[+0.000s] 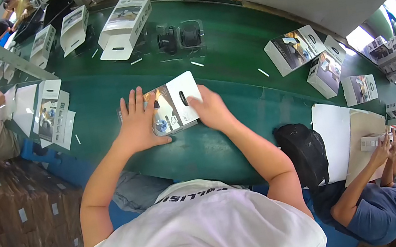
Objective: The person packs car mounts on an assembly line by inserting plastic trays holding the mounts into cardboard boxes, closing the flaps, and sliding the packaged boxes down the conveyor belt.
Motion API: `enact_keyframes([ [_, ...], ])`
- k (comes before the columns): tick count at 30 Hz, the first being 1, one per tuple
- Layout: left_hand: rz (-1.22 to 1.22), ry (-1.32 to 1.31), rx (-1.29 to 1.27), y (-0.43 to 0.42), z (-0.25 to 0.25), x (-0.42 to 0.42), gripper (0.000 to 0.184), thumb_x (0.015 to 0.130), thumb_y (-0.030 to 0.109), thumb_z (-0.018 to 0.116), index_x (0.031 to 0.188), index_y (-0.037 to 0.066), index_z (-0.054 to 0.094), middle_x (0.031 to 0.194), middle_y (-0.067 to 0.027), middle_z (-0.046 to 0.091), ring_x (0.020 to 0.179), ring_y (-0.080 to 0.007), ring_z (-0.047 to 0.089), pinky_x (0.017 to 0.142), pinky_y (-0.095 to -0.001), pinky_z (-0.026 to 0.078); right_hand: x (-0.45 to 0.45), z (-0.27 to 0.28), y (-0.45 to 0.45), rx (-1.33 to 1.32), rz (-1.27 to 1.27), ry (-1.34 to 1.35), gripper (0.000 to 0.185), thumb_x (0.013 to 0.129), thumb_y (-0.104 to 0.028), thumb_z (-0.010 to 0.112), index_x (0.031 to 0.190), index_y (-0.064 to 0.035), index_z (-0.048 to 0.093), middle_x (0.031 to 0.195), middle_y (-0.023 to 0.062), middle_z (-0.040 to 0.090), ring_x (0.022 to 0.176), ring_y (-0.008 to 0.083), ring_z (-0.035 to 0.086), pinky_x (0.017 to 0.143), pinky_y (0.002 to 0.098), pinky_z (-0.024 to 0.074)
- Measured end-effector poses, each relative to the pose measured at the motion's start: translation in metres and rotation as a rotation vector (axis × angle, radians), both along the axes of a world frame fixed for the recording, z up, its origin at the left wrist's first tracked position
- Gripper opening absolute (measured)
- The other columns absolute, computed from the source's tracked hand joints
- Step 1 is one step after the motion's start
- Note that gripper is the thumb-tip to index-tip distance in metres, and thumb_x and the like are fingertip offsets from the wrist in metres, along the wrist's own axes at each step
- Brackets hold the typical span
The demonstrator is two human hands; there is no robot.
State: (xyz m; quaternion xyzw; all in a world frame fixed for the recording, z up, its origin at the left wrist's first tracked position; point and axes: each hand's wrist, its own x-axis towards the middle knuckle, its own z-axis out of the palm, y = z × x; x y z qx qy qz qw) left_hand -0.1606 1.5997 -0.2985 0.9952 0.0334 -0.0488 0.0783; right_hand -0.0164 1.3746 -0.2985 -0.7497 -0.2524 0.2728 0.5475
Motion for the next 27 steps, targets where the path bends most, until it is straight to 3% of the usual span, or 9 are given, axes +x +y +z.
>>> enact_keyframes([
  [3,-0.007,-0.045,-0.007,0.000,-0.012,-0.001,0.136,0.069,0.070,0.088,0.170,0.000,0.030,0.173,-0.0414,0.022,0.164,-0.0592,0.014,0.127,-0.0785,0.008,-0.018,0.018,0.009,-0.128,0.329,-0.627,0.091,0.100,-0.025,0.072,0.167,0.0107,0.022,0.164,0.0354,0.044,0.152,0.0476,0.049,0.127,0.0485,0.0409],
  [8,0.015,-0.150,-0.023,0.019,-0.017,-0.006,0.128,0.067,0.055,0.092,0.166,-0.002,0.034,0.169,-0.0386,0.030,0.161,-0.0567,0.023,0.128,-0.0776,0.013,0.027,-0.018,0.073,-0.166,0.719,-0.959,0.071,0.100,-0.036,0.071,0.150,0.0106,0.052,0.158,0.0359,0.051,0.146,0.0466,0.055,0.121,0.0504,0.0471],
  [9,0.028,-0.121,-0.035,0.024,-0.012,-0.008,0.128,0.066,0.052,0.094,0.165,-0.003,0.034,0.168,-0.0379,0.030,0.161,-0.0561,0.024,0.128,-0.0774,0.014,0.081,-0.003,0.095,-0.174,0.674,-0.674,0.048,0.100,-0.038,0.071,0.123,0.0036,0.070,0.136,0.0286,0.069,0.128,0.0453,0.067,0.105,0.0544,0.0551],
  [12,0.125,-0.198,-0.080,0.055,-0.012,-0.015,0.126,0.064,0.047,0.093,0.166,0.002,0.034,0.165,-0.0328,0.037,0.159,-0.0500,0.030,0.130,-0.0730,0.014,0.189,-0.008,0.107,-0.541,-0.713,-0.874,0.075,0.081,-0.065,0.084,0.111,0.0027,0.073,0.118,0.0252,0.073,0.118,0.0409,0.071,0.096,0.0595,0.0564],
  [13,0.145,-0.212,-0.087,0.066,-0.011,-0.019,0.126,0.064,0.046,0.093,0.167,0.002,0.034,0.164,-0.0321,0.037,0.159,-0.0491,0.031,0.130,-0.0721,0.014,0.231,-0.047,0.101,-0.612,-0.645,-0.726,0.078,0.082,-0.066,0.084,0.111,0.0058,0.074,0.122,0.0300,0.073,0.120,0.0389,0.071,0.098,0.0562,0.0563],
  [14,0.154,-0.224,-0.093,0.076,-0.010,-0.022,0.125,0.065,0.046,0.092,0.167,0.003,0.034,0.164,-0.0313,0.038,0.159,-0.0481,0.031,0.130,-0.0713,0.014,0.262,-0.072,0.095,-0.606,-0.336,-0.556,0.068,0.088,-0.056,0.080,0.110,0.0080,0.074,0.107,0.0298,0.077,0.102,0.0359,0.079,0.087,0.0501,0.0614],
  [18,0.260,-0.316,-0.144,0.108,-0.012,-0.022,0.131,0.064,0.043,0.094,0.171,0.004,0.027,0.166,-0.0289,0.036,0.160,-0.0469,0.030,0.131,-0.0698,0.012,0.208,-0.058,0.089,-0.280,-0.213,-0.115,0.046,0.103,-0.035,0.066,0.102,0.0109,0.068,0.067,0.0164,0.072,0.050,0.0236,0.066,0.047,0.0381,0.0513],
  [21,0.292,-0.316,-0.142,0.120,-0.017,-0.019,0.131,0.065,0.044,0.094,0.171,0.005,0.027,0.166,-0.0275,0.035,0.160,-0.0462,0.029,0.131,-0.0698,0.012,0.102,-0.055,0.092,-0.115,-0.295,0.040,0.053,0.101,-0.027,0.064,0.125,0.0182,0.049,0.071,0.0182,0.071,0.055,0.0255,0.072,0.046,0.0381,0.0550],
  [27,0.160,-0.188,-0.073,0.125,-0.010,-0.027,0.129,0.062,0.042,0.094,0.169,0.006,0.030,0.164,-0.0276,0.036,0.159,-0.0462,0.030,0.131,-0.0710,0.014,-0.002,-0.019,0.089,-0.165,-0.072,0.123,0.054,0.104,-0.021,0.065,0.133,0.0200,0.046,0.087,0.0215,0.074,0.061,0.0260,0.074,0.055,0.0400,0.0581],
])
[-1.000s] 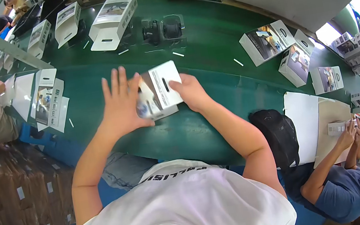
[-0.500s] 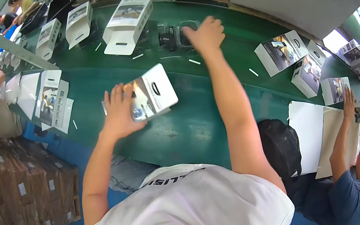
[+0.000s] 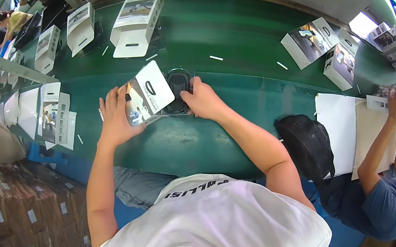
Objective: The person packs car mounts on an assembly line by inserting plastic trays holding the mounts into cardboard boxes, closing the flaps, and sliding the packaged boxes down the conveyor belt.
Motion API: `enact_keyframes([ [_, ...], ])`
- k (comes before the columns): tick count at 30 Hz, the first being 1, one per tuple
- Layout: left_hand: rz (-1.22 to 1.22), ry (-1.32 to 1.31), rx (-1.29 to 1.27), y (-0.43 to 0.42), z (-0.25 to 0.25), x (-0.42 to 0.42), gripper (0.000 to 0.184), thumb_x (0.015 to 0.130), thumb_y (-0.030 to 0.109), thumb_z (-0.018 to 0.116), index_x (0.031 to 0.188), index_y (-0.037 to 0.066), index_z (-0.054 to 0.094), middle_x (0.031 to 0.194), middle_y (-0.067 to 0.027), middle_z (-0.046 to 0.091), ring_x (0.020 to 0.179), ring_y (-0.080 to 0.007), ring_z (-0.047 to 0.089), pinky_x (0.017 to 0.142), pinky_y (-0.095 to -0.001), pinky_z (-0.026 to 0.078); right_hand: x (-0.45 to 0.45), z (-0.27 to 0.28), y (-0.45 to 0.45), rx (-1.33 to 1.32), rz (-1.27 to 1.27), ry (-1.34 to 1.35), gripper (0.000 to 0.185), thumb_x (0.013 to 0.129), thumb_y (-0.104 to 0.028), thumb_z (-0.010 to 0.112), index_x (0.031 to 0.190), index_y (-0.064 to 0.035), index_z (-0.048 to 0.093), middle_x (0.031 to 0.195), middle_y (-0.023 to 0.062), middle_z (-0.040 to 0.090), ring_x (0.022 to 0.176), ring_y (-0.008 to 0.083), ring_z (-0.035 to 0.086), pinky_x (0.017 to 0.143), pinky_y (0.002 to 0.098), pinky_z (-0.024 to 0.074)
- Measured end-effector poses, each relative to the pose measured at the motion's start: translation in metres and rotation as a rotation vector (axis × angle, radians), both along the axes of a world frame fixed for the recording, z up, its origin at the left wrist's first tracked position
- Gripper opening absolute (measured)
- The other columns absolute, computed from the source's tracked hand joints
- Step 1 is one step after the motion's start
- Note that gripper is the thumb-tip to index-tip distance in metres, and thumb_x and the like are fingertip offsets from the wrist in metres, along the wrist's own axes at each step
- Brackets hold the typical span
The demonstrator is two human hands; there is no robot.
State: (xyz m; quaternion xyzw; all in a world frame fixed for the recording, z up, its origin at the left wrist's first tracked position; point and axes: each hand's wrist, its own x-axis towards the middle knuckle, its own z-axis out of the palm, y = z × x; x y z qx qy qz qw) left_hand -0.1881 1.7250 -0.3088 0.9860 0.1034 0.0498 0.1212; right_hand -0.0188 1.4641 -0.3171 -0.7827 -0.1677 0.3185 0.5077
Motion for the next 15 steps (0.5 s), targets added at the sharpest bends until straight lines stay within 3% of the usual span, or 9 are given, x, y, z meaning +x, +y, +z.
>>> enact_keyframes([
  [3,-0.071,0.018,0.030,0.005,-0.006,-0.007,0.129,0.061,0.041,0.095,0.168,0.007,0.033,0.163,-0.0280,0.037,0.158,-0.0465,0.031,0.132,-0.0701,0.016,0.005,0.000,0.015,-0.138,0.161,-0.006,0.048,0.105,-0.024,0.065,0.129,0.0138,0.049,0.088,0.0181,0.071,0.064,0.0210,0.073,0.050,0.0342,0.0543],
  [6,-0.096,0.024,0.002,0.025,-0.001,-0.011,0.126,0.060,0.040,0.094,0.167,0.008,0.036,0.163,-0.0287,0.038,0.158,-0.0471,0.031,0.133,-0.0676,0.017,-0.002,0.001,0.035,-0.083,0.272,-0.071,0.049,0.102,-0.021,0.063,0.124,0.0207,0.050,0.077,0.0221,0.072,0.063,0.0297,0.074,0.059,0.0431,0.0580],
  [10,-0.142,0.016,-0.039,0.048,0.005,-0.018,0.123,0.059,0.038,0.094,0.165,0.007,0.040,0.162,-0.0297,0.038,0.157,-0.0478,0.032,0.134,-0.0646,0.017,0.016,0.020,0.031,-0.146,0.255,-0.169,0.042,0.096,-0.021,0.064,0.113,0.0170,0.058,0.084,0.0298,0.074,0.076,0.0451,0.075,0.077,0.0498,0.0591],
  [11,-0.171,0.000,-0.019,0.050,-0.004,-0.021,0.121,0.059,0.036,0.094,0.164,0.008,0.042,0.162,-0.0299,0.038,0.157,-0.0480,0.032,0.134,-0.0643,0.016,0.018,-0.009,0.034,-0.129,0.304,-0.314,0.040,0.095,-0.022,0.064,0.110,0.0154,0.060,0.093,0.0351,0.074,0.090,0.0499,0.075,0.084,0.0527,0.0580],
  [15,-0.204,0.042,-0.007,0.059,-0.002,-0.023,0.124,0.058,0.037,0.096,0.166,0.011,0.041,0.165,-0.0273,0.035,0.159,-0.0471,0.030,0.135,-0.0623,0.017,0.006,-0.007,0.060,-0.149,0.362,-0.338,0.042,0.096,-0.024,0.062,0.112,0.0153,0.060,0.103,0.0393,0.073,0.101,0.0532,0.072,0.091,0.0567,0.0563],
])
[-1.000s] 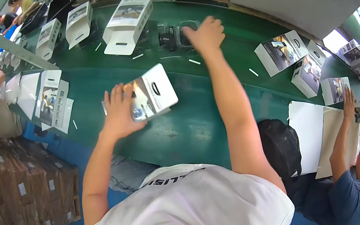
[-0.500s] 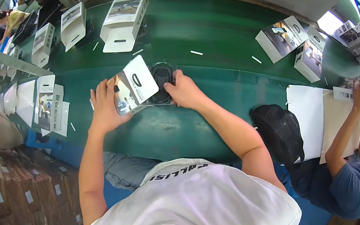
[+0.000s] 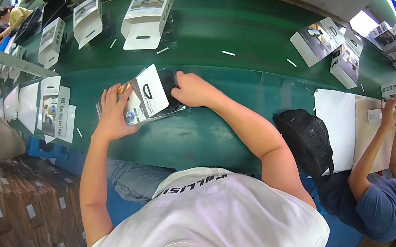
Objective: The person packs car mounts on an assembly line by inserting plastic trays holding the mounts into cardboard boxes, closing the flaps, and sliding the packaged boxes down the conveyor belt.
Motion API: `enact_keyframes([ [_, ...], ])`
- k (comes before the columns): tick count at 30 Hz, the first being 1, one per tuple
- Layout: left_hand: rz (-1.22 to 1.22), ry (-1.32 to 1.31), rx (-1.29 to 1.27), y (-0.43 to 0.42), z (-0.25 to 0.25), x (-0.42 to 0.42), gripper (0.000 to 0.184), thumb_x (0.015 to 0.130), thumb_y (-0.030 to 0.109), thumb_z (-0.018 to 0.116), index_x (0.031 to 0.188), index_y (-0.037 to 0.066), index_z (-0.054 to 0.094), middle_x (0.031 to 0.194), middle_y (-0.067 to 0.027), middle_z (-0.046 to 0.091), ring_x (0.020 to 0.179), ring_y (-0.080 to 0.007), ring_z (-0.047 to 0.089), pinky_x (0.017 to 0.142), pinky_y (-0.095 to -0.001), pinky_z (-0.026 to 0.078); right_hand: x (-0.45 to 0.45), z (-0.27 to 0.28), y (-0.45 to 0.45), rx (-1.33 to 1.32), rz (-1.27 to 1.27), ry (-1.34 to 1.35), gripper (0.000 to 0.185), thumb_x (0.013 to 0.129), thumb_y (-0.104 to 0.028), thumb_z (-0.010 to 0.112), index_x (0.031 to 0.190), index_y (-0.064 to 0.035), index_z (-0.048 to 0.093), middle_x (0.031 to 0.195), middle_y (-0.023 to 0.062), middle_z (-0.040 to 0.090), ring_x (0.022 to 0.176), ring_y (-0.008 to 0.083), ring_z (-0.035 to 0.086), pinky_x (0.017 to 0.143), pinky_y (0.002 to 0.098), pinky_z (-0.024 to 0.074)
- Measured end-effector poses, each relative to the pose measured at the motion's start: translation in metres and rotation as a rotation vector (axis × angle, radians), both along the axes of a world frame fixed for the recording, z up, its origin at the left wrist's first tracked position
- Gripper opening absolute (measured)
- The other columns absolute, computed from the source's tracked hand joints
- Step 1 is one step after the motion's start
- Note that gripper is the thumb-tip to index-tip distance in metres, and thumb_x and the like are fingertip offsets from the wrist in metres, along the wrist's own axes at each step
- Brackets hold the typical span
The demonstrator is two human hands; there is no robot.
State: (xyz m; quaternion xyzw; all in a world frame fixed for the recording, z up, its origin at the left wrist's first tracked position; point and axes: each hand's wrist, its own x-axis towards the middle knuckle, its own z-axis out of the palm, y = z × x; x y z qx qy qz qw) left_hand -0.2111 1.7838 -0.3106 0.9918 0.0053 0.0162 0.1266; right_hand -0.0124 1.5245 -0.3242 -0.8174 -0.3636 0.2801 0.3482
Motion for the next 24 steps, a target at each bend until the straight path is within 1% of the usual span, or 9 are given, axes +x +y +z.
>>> enact_keyframes([
  [6,0.039,-0.012,0.013,0.019,0.004,-0.002,0.120,0.060,0.037,0.095,0.164,0.011,0.043,0.164,-0.0287,0.036,0.158,-0.0475,0.031,0.135,-0.0630,0.016,-0.003,-0.008,0.024,-0.083,-0.047,-0.232,0.040,0.099,-0.023,0.058,0.114,0.0140,0.061,0.105,0.0378,0.074,0.103,0.0548,0.072,0.096,0.0603,0.0571],
  [9,0.045,-0.021,-0.021,0.020,0.002,-0.009,0.117,0.060,0.038,0.094,0.163,0.011,0.045,0.163,-0.0295,0.039,0.157,-0.0474,0.033,0.134,-0.0645,0.016,-0.006,-0.014,0.029,-0.153,-0.090,-0.306,0.039,0.099,-0.023,0.058,0.115,0.0130,0.061,0.103,0.0365,0.075,0.100,0.0551,0.073,0.092,0.0606,0.0581],
  [10,0.058,-0.009,-0.010,0.020,0.002,-0.010,0.117,0.060,0.038,0.094,0.163,0.011,0.045,0.162,-0.0293,0.039,0.157,-0.0472,0.033,0.134,-0.0646,0.017,-0.019,0.014,0.037,-0.279,-0.137,-0.223,0.044,0.095,-0.022,0.063,0.121,0.0125,0.063,0.117,0.0356,0.073,0.114,0.0488,0.072,0.100,0.0591,0.0556],
  [13,0.049,-0.028,0.011,0.030,-0.002,-0.008,0.115,0.061,0.039,0.093,0.163,0.013,0.046,0.162,-0.0292,0.039,0.157,-0.0475,0.033,0.134,-0.0646,0.018,-0.033,-0.003,0.047,0.042,-0.172,-1.037,0.058,0.091,-0.022,0.070,0.136,0.0132,0.057,0.142,0.0322,0.063,0.135,0.0407,0.061,0.112,0.0582,0.0478],
  [14,0.046,-0.032,0.006,0.033,-0.005,-0.011,0.115,0.061,0.039,0.093,0.163,0.013,0.046,0.163,-0.0293,0.039,0.157,-0.0476,0.034,0.134,-0.0647,0.018,-0.032,-0.007,0.049,0.011,-0.086,-0.942,0.066,0.087,-0.021,0.074,0.145,0.0077,0.058,0.156,0.0233,0.053,0.147,0.0345,0.050,0.122,0.0558,0.0391],
  [17,0.040,-0.040,0.007,0.043,-0.005,-0.015,0.115,0.061,0.039,0.092,0.163,0.013,0.046,0.163,-0.0296,0.039,0.157,-0.0479,0.034,0.134,-0.0648,0.018,-0.023,-0.004,0.043,0.195,0.269,-0.799,0.062,0.089,-0.024,0.075,0.145,-0.0008,0.062,0.156,0.0181,0.056,0.146,0.0365,0.052,0.124,0.0548,0.0389],
  [18,0.036,-0.043,0.004,0.045,-0.007,-0.014,0.115,0.061,0.039,0.092,0.163,0.013,0.046,0.163,-0.0297,0.039,0.157,-0.0480,0.034,0.134,-0.0648,0.018,-0.020,-0.005,0.043,0.241,0.325,-0.737,0.059,0.090,-0.028,0.078,0.144,-0.0070,0.066,0.155,0.0143,0.058,0.149,0.0365,0.049,0.127,0.0552,0.0357],
  [21,0.038,-0.048,0.002,0.052,-0.009,-0.016,0.114,0.061,0.039,0.092,0.163,0.013,0.046,0.163,-0.0297,0.039,0.157,-0.0480,0.034,0.134,-0.0650,0.018,-0.018,-0.016,0.055,0.225,0.407,-0.959,0.054,0.097,-0.031,0.073,0.145,-0.0087,0.066,0.153,0.0162,0.059,0.137,0.0349,0.058,0.117,0.0522,0.0433],
  [24,0.087,-0.023,0.010,0.054,-0.002,-0.016,0.115,0.062,0.040,0.092,0.164,0.013,0.046,0.164,-0.0295,0.039,0.157,-0.0476,0.034,0.134,-0.0648,0.018,-0.054,0.009,0.068,-0.209,0.414,-0.984,0.050,0.103,-0.036,0.065,0.144,-0.0062,0.067,0.147,0.0200,0.062,0.117,0.0325,0.065,0.100,0.0465,0.0474],
])
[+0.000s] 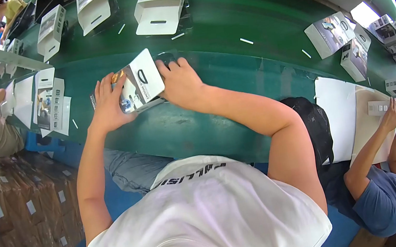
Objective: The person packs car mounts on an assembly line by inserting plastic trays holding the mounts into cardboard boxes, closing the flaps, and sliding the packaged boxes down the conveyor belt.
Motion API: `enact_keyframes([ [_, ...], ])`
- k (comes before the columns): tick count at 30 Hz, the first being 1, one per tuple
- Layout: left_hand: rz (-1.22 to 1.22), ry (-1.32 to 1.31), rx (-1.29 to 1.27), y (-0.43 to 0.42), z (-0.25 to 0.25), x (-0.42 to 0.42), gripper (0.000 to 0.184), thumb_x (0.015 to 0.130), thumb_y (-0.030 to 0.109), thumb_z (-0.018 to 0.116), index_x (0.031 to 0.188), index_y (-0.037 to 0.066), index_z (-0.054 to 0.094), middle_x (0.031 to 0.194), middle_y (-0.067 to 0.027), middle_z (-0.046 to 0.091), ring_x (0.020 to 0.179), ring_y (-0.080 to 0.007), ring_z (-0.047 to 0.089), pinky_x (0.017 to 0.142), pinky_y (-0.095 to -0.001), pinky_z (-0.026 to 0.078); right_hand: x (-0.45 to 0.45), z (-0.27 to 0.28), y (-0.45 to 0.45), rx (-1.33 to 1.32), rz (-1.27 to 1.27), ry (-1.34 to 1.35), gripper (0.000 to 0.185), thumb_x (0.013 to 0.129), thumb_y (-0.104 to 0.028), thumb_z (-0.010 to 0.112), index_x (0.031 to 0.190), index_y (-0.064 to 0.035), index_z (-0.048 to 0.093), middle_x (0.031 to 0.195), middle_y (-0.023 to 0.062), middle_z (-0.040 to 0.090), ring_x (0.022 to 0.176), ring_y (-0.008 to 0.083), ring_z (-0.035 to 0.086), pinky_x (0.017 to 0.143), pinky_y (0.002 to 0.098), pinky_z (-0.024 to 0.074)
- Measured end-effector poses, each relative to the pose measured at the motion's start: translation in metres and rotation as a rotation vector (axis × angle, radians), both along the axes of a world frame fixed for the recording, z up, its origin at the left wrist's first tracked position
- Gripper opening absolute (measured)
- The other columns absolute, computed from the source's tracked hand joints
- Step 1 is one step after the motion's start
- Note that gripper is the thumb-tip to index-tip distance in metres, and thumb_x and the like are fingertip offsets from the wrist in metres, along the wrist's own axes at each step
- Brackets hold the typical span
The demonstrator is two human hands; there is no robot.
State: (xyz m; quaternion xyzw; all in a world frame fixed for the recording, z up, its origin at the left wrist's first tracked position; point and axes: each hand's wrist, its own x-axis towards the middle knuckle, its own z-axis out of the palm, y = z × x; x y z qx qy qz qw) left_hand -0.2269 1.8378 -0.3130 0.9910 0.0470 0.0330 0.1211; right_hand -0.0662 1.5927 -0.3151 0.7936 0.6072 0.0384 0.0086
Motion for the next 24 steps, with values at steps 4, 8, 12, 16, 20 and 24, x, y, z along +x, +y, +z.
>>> enact_keyframes([
  [4,0.031,0.026,-0.015,0.003,0.005,-0.006,0.113,0.063,0.040,0.091,0.163,0.012,0.048,0.164,-0.0306,0.038,0.156,-0.0481,0.034,0.132,-0.0649,0.020,-0.023,-0.014,0.014,0.061,-0.213,0.006,0.060,0.102,-0.041,0.062,0.143,0.0027,0.065,0.127,0.0205,0.064,0.104,0.0324,0.065,0.091,0.0442,0.0465],
  [8,0.082,0.001,0.019,0.006,0.000,-0.012,0.111,0.064,0.039,0.091,0.163,0.012,0.049,0.163,-0.0323,0.038,0.155,-0.0507,0.034,0.131,-0.0655,0.020,-0.023,-0.014,0.018,0.258,-0.362,0.006,0.067,0.098,-0.040,0.068,0.147,0.0053,0.061,0.125,0.0201,0.063,0.104,0.0336,0.064,0.093,0.0452,0.0478],
  [12,0.070,-0.008,0.026,0.018,-0.006,-0.015,0.112,0.064,0.040,0.091,0.164,0.011,0.048,0.162,-0.0331,0.038,0.155,-0.0517,0.033,0.130,-0.0665,0.019,-0.017,-0.027,0.026,0.356,-0.447,0.098,0.074,0.094,-0.039,0.073,0.150,0.0076,0.058,0.128,0.0215,0.062,0.109,0.0356,0.066,0.097,0.0472,0.0520],
  [16,0.068,-0.012,0.023,0.026,-0.006,-0.016,0.112,0.065,0.040,0.091,0.164,0.011,0.048,0.162,-0.0338,0.038,0.156,-0.0514,0.032,0.130,-0.0675,0.018,-0.002,0.002,0.029,0.083,-0.516,0.294,0.079,0.095,-0.044,0.075,0.154,0.0047,0.056,0.130,0.0273,0.065,0.103,0.0421,0.072,0.090,0.0505,0.0609],
  [20,0.054,-0.013,0.009,0.037,-0.004,-0.020,0.114,0.065,0.041,0.092,0.165,0.012,0.047,0.163,-0.0341,0.037,0.157,-0.0509,0.031,0.131,-0.0674,0.016,0.004,0.028,0.048,0.029,-0.543,0.253,0.079,0.092,-0.051,0.078,0.150,0.0008,0.060,0.117,0.0232,0.070,0.091,0.0388,0.075,0.075,0.0480,0.0624],
  [24,0.034,-0.020,0.001,0.052,-0.001,-0.018,0.116,0.065,0.042,0.093,0.166,0.012,0.045,0.164,-0.0339,0.035,0.158,-0.0506,0.029,0.132,-0.0679,0.015,0.013,0.018,0.047,0.020,-0.536,0.210,0.058,0.092,-0.050,0.079,0.124,-0.0020,0.073,0.111,0.0173,0.071,0.095,0.0344,0.074,0.075,0.0450,0.0612],
])
